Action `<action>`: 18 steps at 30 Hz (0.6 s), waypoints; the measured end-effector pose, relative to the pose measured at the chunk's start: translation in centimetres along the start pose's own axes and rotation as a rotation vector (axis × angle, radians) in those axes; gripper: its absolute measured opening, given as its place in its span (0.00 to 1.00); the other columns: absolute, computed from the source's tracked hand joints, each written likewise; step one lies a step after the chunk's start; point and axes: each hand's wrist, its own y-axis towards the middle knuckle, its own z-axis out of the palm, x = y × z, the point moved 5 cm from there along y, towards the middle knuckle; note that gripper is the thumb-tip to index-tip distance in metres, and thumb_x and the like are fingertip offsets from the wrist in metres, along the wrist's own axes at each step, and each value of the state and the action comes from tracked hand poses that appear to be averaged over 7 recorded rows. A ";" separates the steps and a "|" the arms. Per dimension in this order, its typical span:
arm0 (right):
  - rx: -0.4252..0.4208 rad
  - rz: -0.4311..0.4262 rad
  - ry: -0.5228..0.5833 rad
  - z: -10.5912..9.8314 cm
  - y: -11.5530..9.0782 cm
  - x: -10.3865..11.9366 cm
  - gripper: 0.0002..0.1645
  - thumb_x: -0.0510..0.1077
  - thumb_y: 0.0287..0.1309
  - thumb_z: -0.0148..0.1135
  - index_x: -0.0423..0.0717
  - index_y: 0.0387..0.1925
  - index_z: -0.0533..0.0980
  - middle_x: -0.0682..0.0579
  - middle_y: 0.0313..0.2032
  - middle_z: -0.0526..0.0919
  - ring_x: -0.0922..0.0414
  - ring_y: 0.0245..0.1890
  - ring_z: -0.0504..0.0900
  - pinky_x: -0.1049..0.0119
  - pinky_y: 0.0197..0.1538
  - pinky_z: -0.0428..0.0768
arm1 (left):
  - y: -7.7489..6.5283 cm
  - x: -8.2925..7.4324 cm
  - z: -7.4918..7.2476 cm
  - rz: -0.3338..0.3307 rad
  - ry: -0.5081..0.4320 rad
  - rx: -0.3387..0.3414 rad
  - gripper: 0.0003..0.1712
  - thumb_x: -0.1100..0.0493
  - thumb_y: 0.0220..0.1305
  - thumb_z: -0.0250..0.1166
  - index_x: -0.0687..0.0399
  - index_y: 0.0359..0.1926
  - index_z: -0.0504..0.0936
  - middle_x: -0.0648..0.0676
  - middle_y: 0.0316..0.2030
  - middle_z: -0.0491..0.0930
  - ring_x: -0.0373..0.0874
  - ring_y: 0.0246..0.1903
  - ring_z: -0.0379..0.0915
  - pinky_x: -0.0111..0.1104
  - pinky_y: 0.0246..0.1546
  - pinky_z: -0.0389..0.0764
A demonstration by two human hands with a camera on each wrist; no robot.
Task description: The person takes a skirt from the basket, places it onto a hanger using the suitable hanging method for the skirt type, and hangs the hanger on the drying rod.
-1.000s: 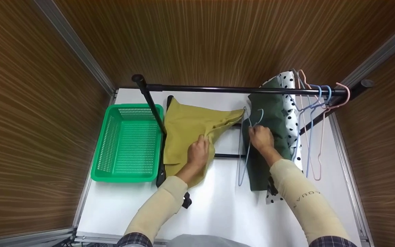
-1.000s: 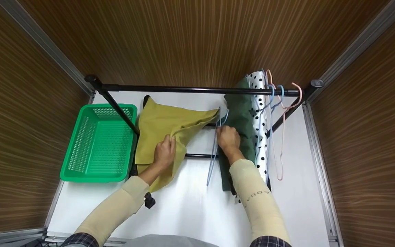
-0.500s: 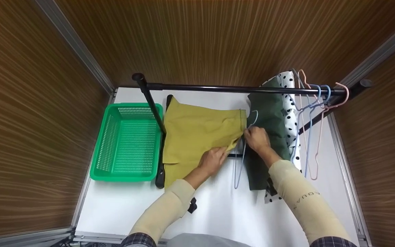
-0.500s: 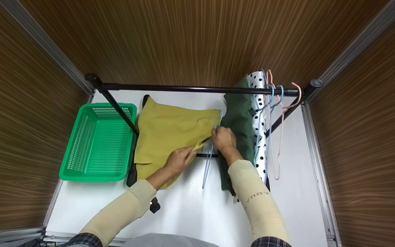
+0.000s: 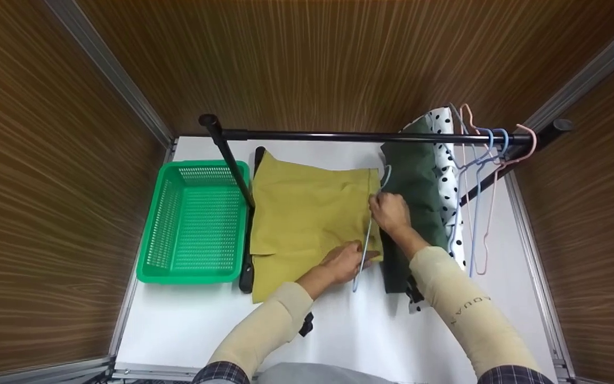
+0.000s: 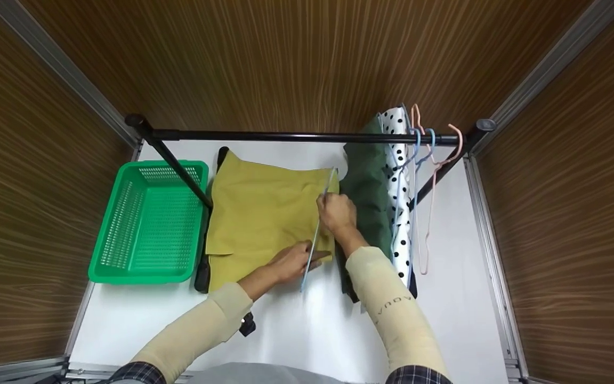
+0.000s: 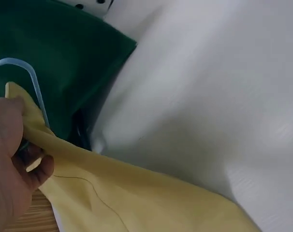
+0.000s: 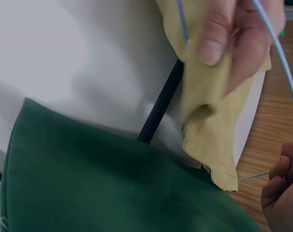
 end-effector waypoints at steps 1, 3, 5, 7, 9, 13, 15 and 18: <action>0.002 -0.016 -0.010 0.1 -0.1 0.1 0.26 0.51 0.71 0.47 0.45 0.18 0.75 0.46 0.21 0.81 0.46 0.24 0.79 0.48 0.34 0.77 | -0.1 0.0 0.2 0.014 -0.021 0.019 0.16 0.48 0.74 0.55 0.40 0.57 0.81 0.52 0.43 0.79 0.46 0.43 0.77 0.35 0.42 0.79; 0.024 -0.038 -0.043 0.5 -0.3 0.1 0.26 0.52 0.72 0.47 0.46 0.18 0.72 0.46 0.20 0.78 0.47 0.23 0.77 0.48 0.32 0.76 | -0.4 0.1 0.5 0.029 -0.055 0.049 0.18 0.49 0.75 0.53 0.42 0.59 0.80 0.52 0.46 0.78 0.46 0.46 0.76 0.35 0.45 0.79; 0.052 -0.054 -0.072 1.1 -0.7 -0.2 0.26 0.51 0.72 0.48 0.45 0.18 0.71 0.47 0.19 0.76 0.49 0.21 0.75 0.50 0.30 0.75 | -0.7 0.5 0.5 0.014 -0.087 0.062 0.18 0.53 0.75 0.53 0.47 0.59 0.80 0.52 0.48 0.78 0.46 0.48 0.76 0.34 0.49 0.78; 0.092 -0.073 -0.103 1.8 -1.1 -0.4 0.25 0.50 0.73 0.49 0.45 0.19 0.72 0.48 0.19 0.75 0.51 0.21 0.73 0.52 0.28 0.73 | -0.8 1.2 0.1 -0.035 -0.106 0.043 0.17 0.56 0.73 0.53 0.50 0.56 0.81 0.51 0.49 0.78 0.45 0.50 0.76 0.33 0.51 0.78; 0.124 -0.088 -0.123 2.4 -1.5 -0.6 0.23 0.49 0.73 0.51 0.43 0.22 0.73 0.49 0.20 0.74 0.53 0.20 0.71 0.54 0.27 0.71 | -0.7 1.9 -0.9 -0.094 -0.126 0.005 0.18 0.58 0.70 0.54 0.51 0.56 0.81 0.51 0.49 0.79 0.45 0.51 0.77 0.33 0.52 0.77; 0.151 -0.107 -0.122 3.1 -2.0 -0.5 0.20 0.48 0.72 0.52 0.41 0.26 0.74 0.49 0.21 0.74 0.54 0.21 0.70 0.57 0.26 0.70 | 0.2 3.2 -3.7 -0.207 -0.155 -0.150 0.17 0.54 0.66 0.56 0.52 0.52 0.80 0.51 0.44 0.81 0.45 0.47 0.79 0.36 0.48 0.79; 0.151 -0.113 -0.106 3.3 -2.0 -0.3 0.19 0.48 0.72 0.53 0.40 0.28 0.75 0.48 0.22 0.75 0.54 0.22 0.70 0.57 0.27 0.70 | 0.9 3.5 -5.2 -0.242 -0.165 -0.220 0.17 0.52 0.65 0.56 0.52 0.51 0.79 0.51 0.42 0.81 0.46 0.45 0.78 0.38 0.47 0.78; 0.153 -0.128 -0.099 3.4 -2.1 0.0 0.17 0.47 0.71 0.53 0.40 0.29 0.76 0.47 0.24 0.78 0.53 0.24 0.73 0.55 0.29 0.73 | 2.1 3.7 -7.1 -0.271 -0.165 -0.285 0.16 0.47 0.69 0.55 0.51 0.50 0.76 0.51 0.44 0.79 0.47 0.45 0.77 0.41 0.47 0.77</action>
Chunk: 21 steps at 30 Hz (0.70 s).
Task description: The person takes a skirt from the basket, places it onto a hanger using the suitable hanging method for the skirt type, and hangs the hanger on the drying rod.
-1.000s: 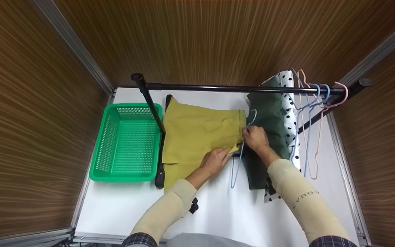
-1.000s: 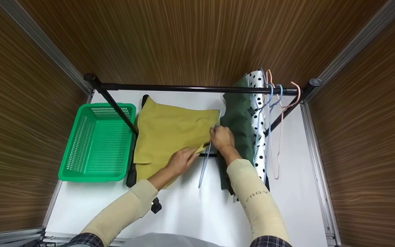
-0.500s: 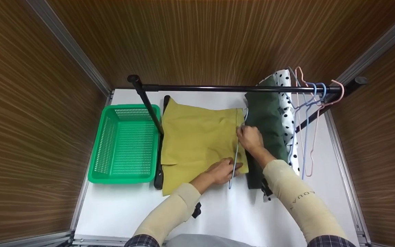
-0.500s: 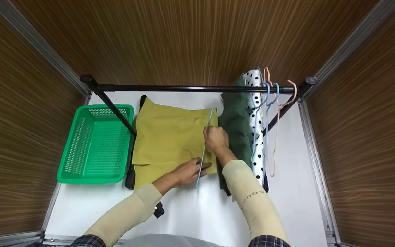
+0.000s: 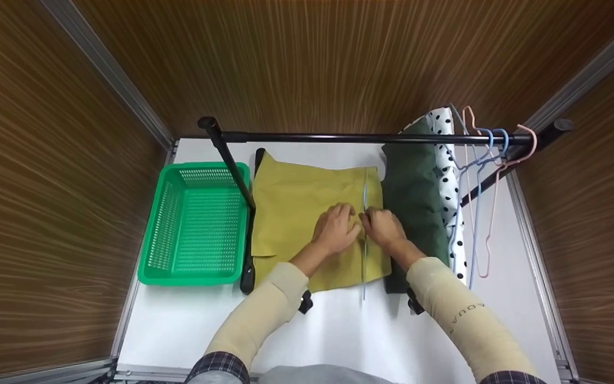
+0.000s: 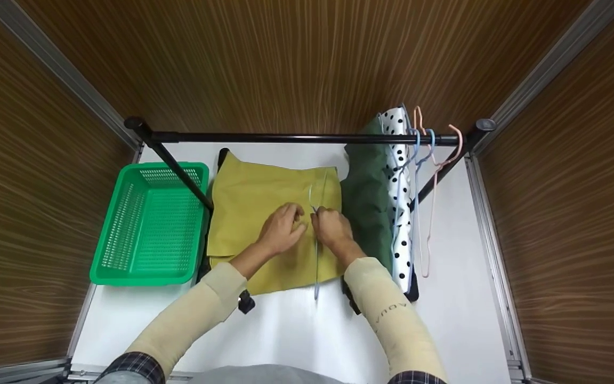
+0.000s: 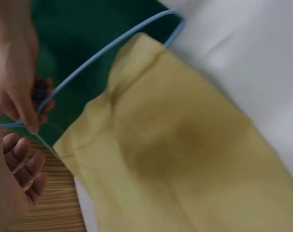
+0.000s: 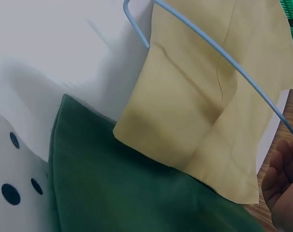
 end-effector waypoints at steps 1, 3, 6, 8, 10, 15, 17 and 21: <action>0.001 -0.009 -0.004 0.0 0.0 0.1 0.17 0.46 0.71 0.53 0.40 0.29 0.76 0.46 0.25 0.79 0.52 0.24 0.75 0.54 0.30 0.75 | 0.5 -0.2 -0.3 -0.008 0.002 -0.008 0.17 0.46 0.71 0.53 0.51 0.50 0.75 0.52 0.45 0.78 0.47 0.46 0.76 0.42 0.48 0.76; 0.005 -0.033 -0.018 0.0 0.0 0.2 0.16 0.44 0.70 0.53 0.39 0.28 0.76 0.43 0.26 0.81 0.50 0.25 0.78 0.51 0.32 0.77 | 1.4 -0.7 -0.8 -0.019 0.024 -0.022 0.20 0.43 0.74 0.50 0.52 0.50 0.74 0.53 0.47 0.76 0.48 0.47 0.75 0.42 0.49 0.75; 0.009 -0.079 -0.023 0.1 0.1 0.6 0.14 0.42 0.68 0.54 0.37 0.30 0.77 0.41 0.28 0.82 0.48 0.27 0.80 0.48 0.35 0.79 | 2.5 -1.2 -1.0 -0.043 0.105 -0.043 0.25 0.40 0.76 0.47 0.55 0.53 0.74 0.55 0.49 0.74 0.49 0.47 0.75 0.42 0.49 0.76; 0.028 -0.119 0.012 0.3 0.1 0.7 0.12 0.42 0.67 0.55 0.39 0.32 0.78 0.44 0.28 0.81 0.50 0.28 0.78 0.50 0.34 0.78 | 3.0 -1.2 -0.9 -0.061 0.167 -0.058 0.25 0.43 0.76 0.48 0.57 0.55 0.76 0.55 0.49 0.75 0.49 0.47 0.75 0.42 0.48 0.76; 0.067 -0.141 0.059 0.5 0.0 0.4 0.11 0.44 0.66 0.55 0.40 0.35 0.78 0.46 0.29 0.80 0.52 0.29 0.77 0.52 0.36 0.78 | 3.2 -0.9 -0.5 -0.074 0.210 -0.061 0.23 0.46 0.76 0.49 0.58 0.55 0.78 0.55 0.48 0.76 0.50 0.46 0.76 0.42 0.47 0.76; 0.082 -0.015 0.107 0.5 0.0 -1.7 0.15 0.43 0.63 0.53 0.37 0.41 0.80 0.42 0.38 0.84 0.46 0.39 0.82 0.49 0.45 0.80 | 2.7 0.4 0.6 -0.100 0.239 -0.090 0.18 0.49 0.75 0.52 0.55 0.49 0.82 0.54 0.43 0.78 0.49 0.42 0.77 0.41 0.42 0.76; 0.053 0.100 0.098 0.5 0.1 -2.8 0.16 0.42 0.64 0.52 0.34 0.43 0.79 0.38 0.41 0.84 0.43 0.41 0.82 0.46 0.48 0.79 | 2.4 0.7 0.8 -0.098 0.251 -0.126 0.18 0.49 0.74 0.52 0.54 0.46 0.84 0.53 0.40 0.79 0.49 0.40 0.77 0.41 0.40 0.76; 0.119 0.294 0.080 1.7 -0.3 -4.7 0.20 0.44 0.65 0.52 0.28 0.47 0.73 0.32 0.43 0.80 0.42 0.41 0.79 0.45 0.48 0.78 | 2.0 0.4 1.2 -0.058 0.277 -0.155 0.18 0.49 0.74 0.53 0.54 0.38 0.85 0.52 0.36 0.80 0.48 0.37 0.78 0.41 0.37 0.76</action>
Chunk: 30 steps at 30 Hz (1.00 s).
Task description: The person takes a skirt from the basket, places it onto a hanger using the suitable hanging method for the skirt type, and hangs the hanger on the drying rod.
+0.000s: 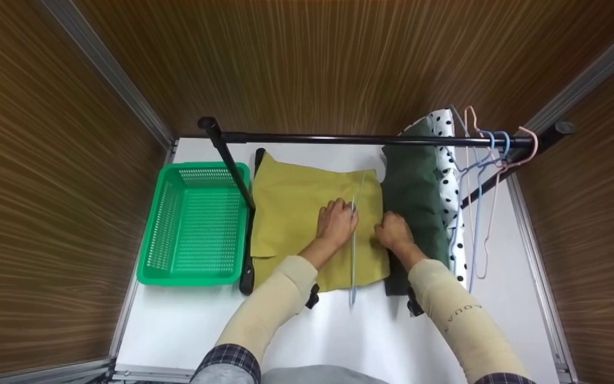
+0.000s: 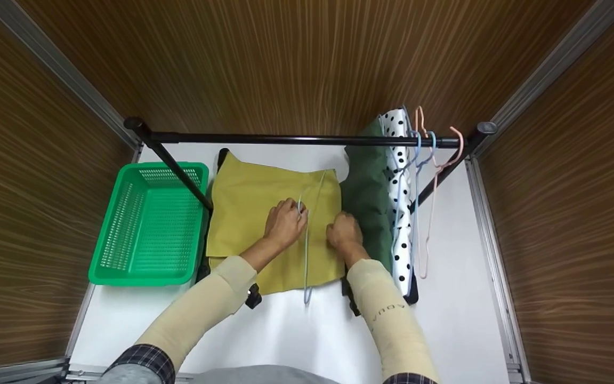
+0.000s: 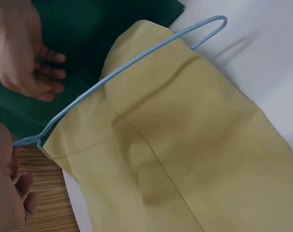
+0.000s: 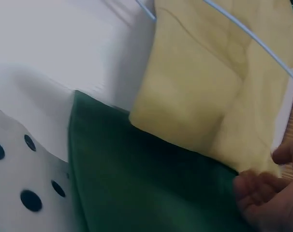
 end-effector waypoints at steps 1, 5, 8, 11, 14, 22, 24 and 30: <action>0.040 0.036 -0.002 0.5 0.0 -0.4 0.22 0.44 0.65 0.52 0.27 0.49 0.71 0.31 0.45 0.79 0.41 0.43 0.79 0.45 0.50 0.77 | 0.0 -0.2 0.0 0.011 0.005 0.000 0.18 0.49 0.73 0.53 0.53 0.38 0.85 0.52 0.36 0.81 0.48 0.37 0.78 0.41 0.37 0.76; 0.156 0.154 0.067 2.2 0.0 -1.8 0.32 0.45 0.64 0.50 0.22 0.59 0.63 0.27 0.53 0.75 0.38 0.52 0.75 0.45 0.59 0.74 | 0.1 -0.7 0.1 0.034 0.020 0.001 0.17 0.50 0.72 0.55 0.52 0.36 0.87 0.50 0.36 0.82 0.47 0.37 0.77 0.40 0.37 0.76; 0.150 0.246 0.230 2.9 0.1 -2.3 0.32 0.47 0.65 0.49 0.25 0.60 0.62 0.30 0.54 0.73 0.38 0.54 0.73 0.46 0.60 0.72 | 0.5 -0.9 0.0 0.040 0.035 -0.031 0.16 0.50 0.69 0.58 0.51 0.33 0.88 0.49 0.36 0.83 0.46 0.37 0.77 0.39 0.37 0.76; 0.119 0.296 0.289 3.3 0.3 -2.2 0.31 0.51 0.70 0.47 0.27 0.60 0.65 0.32 0.55 0.72 0.39 0.57 0.71 0.45 0.63 0.69 | 0.4 -0.9 0.0 0.055 0.048 -0.068 0.15 0.50 0.67 0.59 0.49 0.31 0.88 0.47 0.36 0.83 0.44 0.37 0.77 0.37 0.36 0.75; 0.138 0.295 0.217 4.1 0.6 -2.1 0.36 0.56 0.73 0.43 0.28 0.62 0.63 0.29 0.62 0.68 0.34 0.66 0.63 0.41 0.69 0.61 | -0.2 -0.8 0.3 0.070 0.058 -0.100 0.12 0.50 0.65 0.62 0.46 0.30 0.88 0.45 0.35 0.83 0.43 0.36 0.77 0.36 0.35 0.74; 0.044 0.244 0.355 4.5 1.0 -2.7 0.28 0.54 0.70 0.48 0.34 0.55 0.73 0.38 0.49 0.79 0.45 0.47 0.75 0.48 0.56 0.73 | -1.7 -1.8 1.7 0.101 0.039 -0.094 0.04 0.49 0.61 0.67 0.41 0.31 0.84 0.42 0.31 0.84 0.42 0.35 0.77 0.35 0.34 0.72; -0.021 0.173 0.349 3.7 1.1 -2.3 0.25 0.53 0.67 0.53 0.36 0.51 0.77 0.40 0.44 0.81 0.48 0.42 0.75 0.51 0.51 0.75 | -1.6 -2.1 2.0 0.108 0.026 -0.110 0.06 0.49 0.61 0.68 0.43 0.31 0.84 0.43 0.30 0.84 0.42 0.34 0.77 0.34 0.34 0.72; -0.103 -0.084 0.208 2.3 0.5 -0.2 0.18 0.52 0.61 0.60 0.40 0.39 0.81 0.46 0.33 0.82 0.50 0.35 0.76 0.55 0.40 0.75 | -1.6 -1.6 2.4 0.096 0.041 -0.204 0.10 0.50 0.56 0.71 0.48 0.26 0.83 0.46 0.25 0.81 0.43 0.30 0.77 0.34 0.33 0.74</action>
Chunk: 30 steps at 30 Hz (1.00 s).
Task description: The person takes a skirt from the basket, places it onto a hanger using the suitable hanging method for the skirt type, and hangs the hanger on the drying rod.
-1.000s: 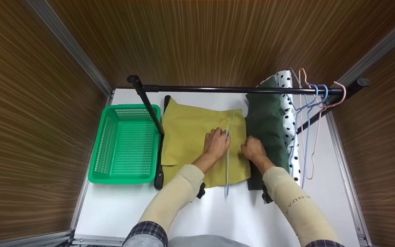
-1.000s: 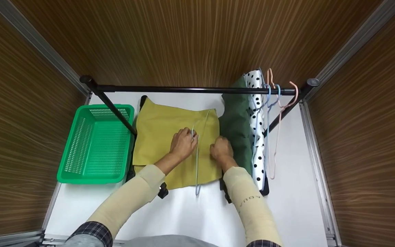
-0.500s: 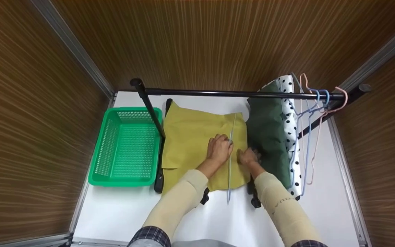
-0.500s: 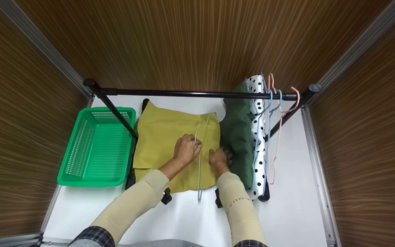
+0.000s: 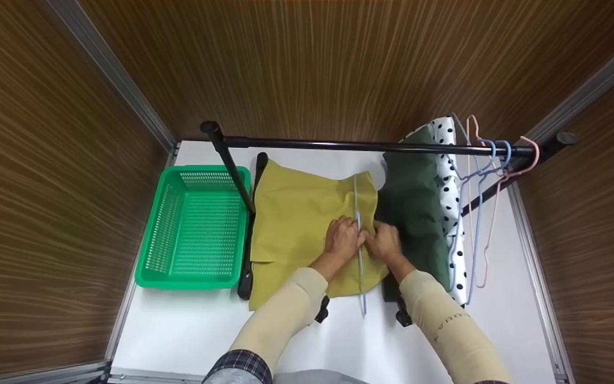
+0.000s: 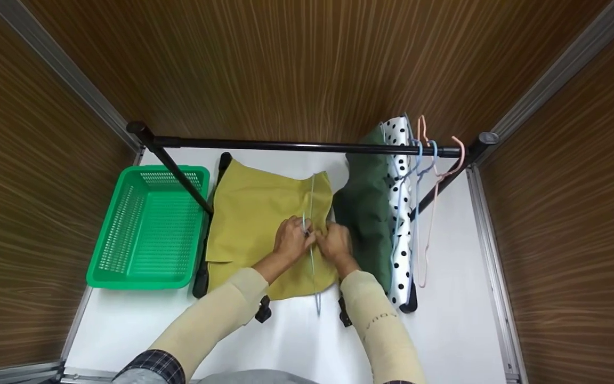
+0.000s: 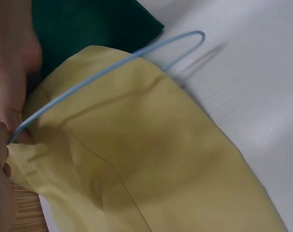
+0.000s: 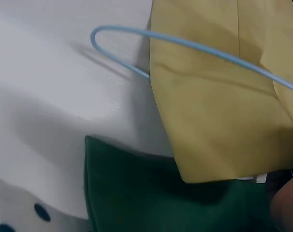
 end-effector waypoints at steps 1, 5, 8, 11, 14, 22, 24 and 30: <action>-0.005 -0.030 -0.026 -0.1 -0.1 0.2 0.16 0.51 0.60 0.61 0.41 0.37 0.80 0.46 0.31 0.82 0.50 0.33 0.76 0.55 0.38 0.75 | -0.1 0.2 0.1 -0.002 -0.004 -0.013 0.10 0.50 0.54 0.72 0.49 0.26 0.82 0.47 0.24 0.81 0.43 0.29 0.77 0.34 0.33 0.75; -0.056 -0.104 -0.076 -0.9 -0.4 0.5 0.13 0.49 0.58 0.63 0.42 0.29 0.78 0.48 0.26 0.80 0.51 0.29 0.76 0.56 0.33 0.74 | 0.2 0.8 -0.1 -0.004 -0.066 -0.047 0.09 0.54 0.53 0.73 0.51 0.25 0.82 0.48 0.22 0.81 0.44 0.27 0.78 0.33 0.31 0.77; -0.081 -0.144 -0.079 -1.7 -0.4 0.8 0.12 0.47 0.59 0.62 0.42 0.27 0.76 0.48 0.24 0.77 0.50 0.27 0.74 0.55 0.30 0.72 | 0.8 1.1 -0.5 0.003 -0.111 -0.051 0.07 0.57 0.53 0.72 0.53 0.26 0.82 0.49 0.23 0.81 0.45 0.28 0.79 0.33 0.33 0.78; -0.061 -0.131 -0.121 -2.3 -0.2 0.6 0.12 0.47 0.60 0.58 0.43 0.26 0.73 0.47 0.23 0.76 0.50 0.25 0.74 0.55 0.30 0.72 | 1.4 1.3 -0.8 -0.014 -0.113 -0.026 0.05 0.58 0.53 0.70 0.52 0.26 0.82 0.49 0.23 0.82 0.45 0.28 0.79 0.33 0.34 0.79; -0.018 -0.069 -0.163 -2.9 0.1 0.0 0.13 0.47 0.61 0.56 0.42 0.27 0.73 0.46 0.24 0.77 0.50 0.26 0.74 0.54 0.31 0.73 | 1.4 1.6 -0.8 -0.030 -0.096 0.006 0.05 0.59 0.53 0.69 0.52 0.25 0.81 0.48 0.23 0.83 0.45 0.28 0.79 0.33 0.33 0.79; 0.085 0.044 -0.178 -3.8 0.1 -1.9 0.14 0.49 0.63 0.54 0.42 0.30 0.72 0.47 0.26 0.75 0.51 0.27 0.74 0.57 0.30 0.72 | 1.3 2.0 -1.2 -0.015 -0.099 -0.014 0.07 0.59 0.52 0.69 0.53 0.23 0.79 0.50 0.22 0.82 0.45 0.26 0.79 0.34 0.32 0.79; 0.088 0.038 -0.177 -3.9 0.1 -2.1 0.14 0.48 0.64 0.53 0.42 0.28 0.71 0.48 0.24 0.74 0.51 0.26 0.74 0.57 0.30 0.72 | 1.1 2.3 -1.4 -0.019 -0.115 -0.014 0.06 0.60 0.52 0.69 0.53 0.24 0.79 0.50 0.22 0.82 0.45 0.26 0.79 0.34 0.32 0.80; 0.021 0.029 -0.153 -4.6 -0.5 -2.3 0.15 0.47 0.67 0.50 0.40 0.33 0.73 0.45 0.27 0.76 0.49 0.28 0.76 0.52 0.32 0.75 | 0.5 2.8 -1.6 -0.042 -0.134 0.034 0.05 0.59 0.55 0.69 0.53 0.27 0.80 0.50 0.23 0.83 0.46 0.28 0.80 0.35 0.31 0.80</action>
